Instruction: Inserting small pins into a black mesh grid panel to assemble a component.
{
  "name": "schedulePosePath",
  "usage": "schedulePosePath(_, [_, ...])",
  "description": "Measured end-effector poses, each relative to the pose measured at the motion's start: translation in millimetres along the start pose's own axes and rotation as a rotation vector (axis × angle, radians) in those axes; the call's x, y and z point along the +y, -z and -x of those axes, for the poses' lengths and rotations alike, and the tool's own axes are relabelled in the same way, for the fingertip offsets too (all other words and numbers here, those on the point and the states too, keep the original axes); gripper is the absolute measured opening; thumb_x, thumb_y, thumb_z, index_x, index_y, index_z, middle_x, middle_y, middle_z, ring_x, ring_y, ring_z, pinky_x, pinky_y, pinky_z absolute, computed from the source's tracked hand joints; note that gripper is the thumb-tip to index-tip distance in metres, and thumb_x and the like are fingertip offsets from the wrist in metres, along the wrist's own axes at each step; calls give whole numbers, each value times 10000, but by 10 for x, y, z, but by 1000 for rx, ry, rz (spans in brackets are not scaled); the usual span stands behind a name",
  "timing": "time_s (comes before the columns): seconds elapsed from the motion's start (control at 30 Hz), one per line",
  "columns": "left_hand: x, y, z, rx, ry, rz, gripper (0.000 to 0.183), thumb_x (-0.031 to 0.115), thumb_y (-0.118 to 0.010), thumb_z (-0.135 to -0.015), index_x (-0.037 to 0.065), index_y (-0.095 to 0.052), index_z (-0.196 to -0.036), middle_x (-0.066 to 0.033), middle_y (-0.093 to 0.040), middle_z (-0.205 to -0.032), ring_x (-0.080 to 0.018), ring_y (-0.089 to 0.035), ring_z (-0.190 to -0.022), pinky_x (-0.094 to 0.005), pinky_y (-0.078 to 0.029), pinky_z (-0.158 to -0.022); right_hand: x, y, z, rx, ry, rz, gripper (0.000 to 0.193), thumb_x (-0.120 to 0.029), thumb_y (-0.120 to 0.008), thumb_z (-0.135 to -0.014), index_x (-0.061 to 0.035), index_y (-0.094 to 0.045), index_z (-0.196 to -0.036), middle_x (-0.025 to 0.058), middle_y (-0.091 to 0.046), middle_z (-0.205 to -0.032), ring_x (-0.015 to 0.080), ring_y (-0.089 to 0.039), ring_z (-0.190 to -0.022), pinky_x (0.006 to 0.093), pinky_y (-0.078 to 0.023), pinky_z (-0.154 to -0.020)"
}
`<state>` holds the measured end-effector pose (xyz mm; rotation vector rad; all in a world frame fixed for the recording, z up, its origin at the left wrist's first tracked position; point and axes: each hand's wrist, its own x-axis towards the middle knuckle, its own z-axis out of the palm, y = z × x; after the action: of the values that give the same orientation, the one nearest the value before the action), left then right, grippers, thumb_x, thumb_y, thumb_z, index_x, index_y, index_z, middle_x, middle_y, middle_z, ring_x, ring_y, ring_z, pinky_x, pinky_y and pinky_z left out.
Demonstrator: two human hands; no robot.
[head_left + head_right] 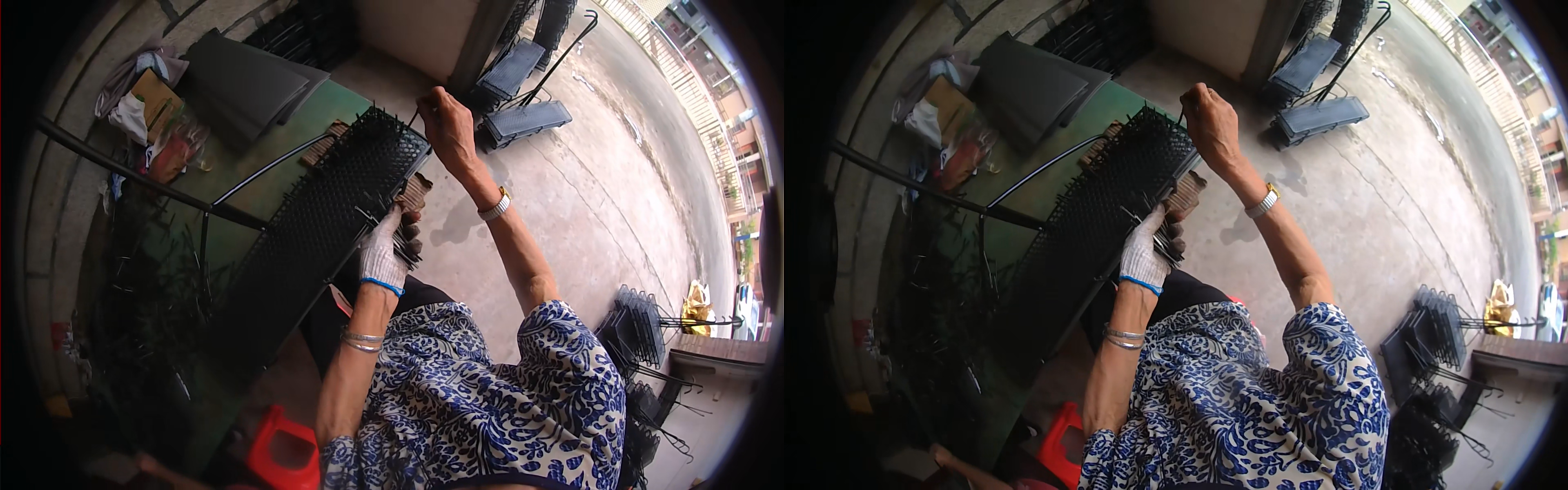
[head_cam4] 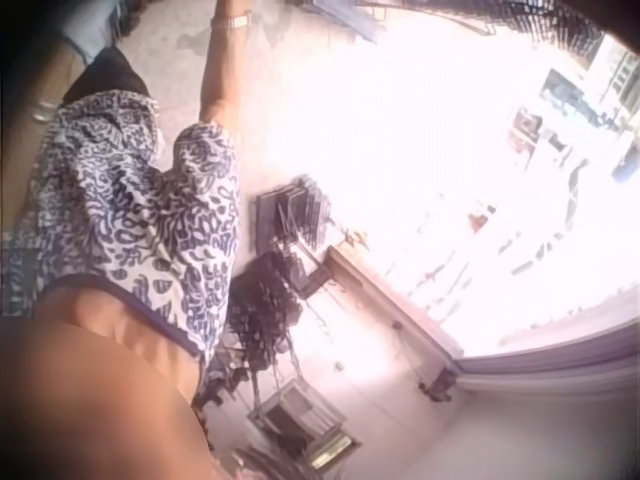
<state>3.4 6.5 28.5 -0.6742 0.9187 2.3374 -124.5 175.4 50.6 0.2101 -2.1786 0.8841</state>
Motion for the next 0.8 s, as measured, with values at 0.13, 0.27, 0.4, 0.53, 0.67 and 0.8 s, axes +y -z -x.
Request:
schedulePosePath(0.13, [21,-23,30,23,-21,-13,157,259,-620,-908,109,-632,-953,-30,-632,-754,-117,-555,-589,-255,-439,-467,-73,9,12,-66,-9,-45,69,-79,-608,-867,-22,-571,-877,125,-607,-736,238,-597,-626,318,-464,-567])
schedulePosePath(0.27, [-10,-7,15,18,-36,-24,151,257,-632,-898,121,-633,-963,-25,-633,-755,-114,-556,-593,-252,-430,-470,-50,9,-15,-80,-4,-39,83,-90,-608,-868,-17,-570,-877,125,-606,-714,229,-602,-605,312,-465,-561])
schedulePosePath(0.4, [3,8,27,15,-54,-23,149,260,-641,-891,122,-641,-947,-25,-643,-757,-117,-555,-577,-250,-425,-466,-37,-15,-18,-130,-74,-67,104,-132,-607,-872,-31,-585,-868,121,-605,-685,234,-610,-580,311,-469,-557])
schedulePosePath(0.53, [16,-20,72,52,-65,-27,161,262,-653,-880,107,-654,-924,-26,-660,-761,-115,-572,-576,-243,-435,-466,48,-62,60,-261,-30,117,138,-202,-610,-860,-66,-635,-875,128,-628,-733,300,-627,-651,355,-484,-594])
schedulePosePath(0.67, [39,-84,127,64,-70,-26,159,255,-659,-875,99,-665,-907,-28,-669,-765,-111,-593,-598,-236,-448,-473,33,-68,106,-339,-67,177,179,-252,-620,-857,-92,-674,-914,141,-633,-782,321,-620,-760,391,-485,-659])
schedulePosePath(0.8, [22,15,62,27,-110,-6,162,250,-665,-870,96,-677,-920,-34,-679,-786,-113,-602,-608,-238,-450,-476,-130,50,161,-312,-47,277,236,-290,-615,-880,-69,-674,-939,135,-625,-759,256,-629,-716,369,-478,-647])
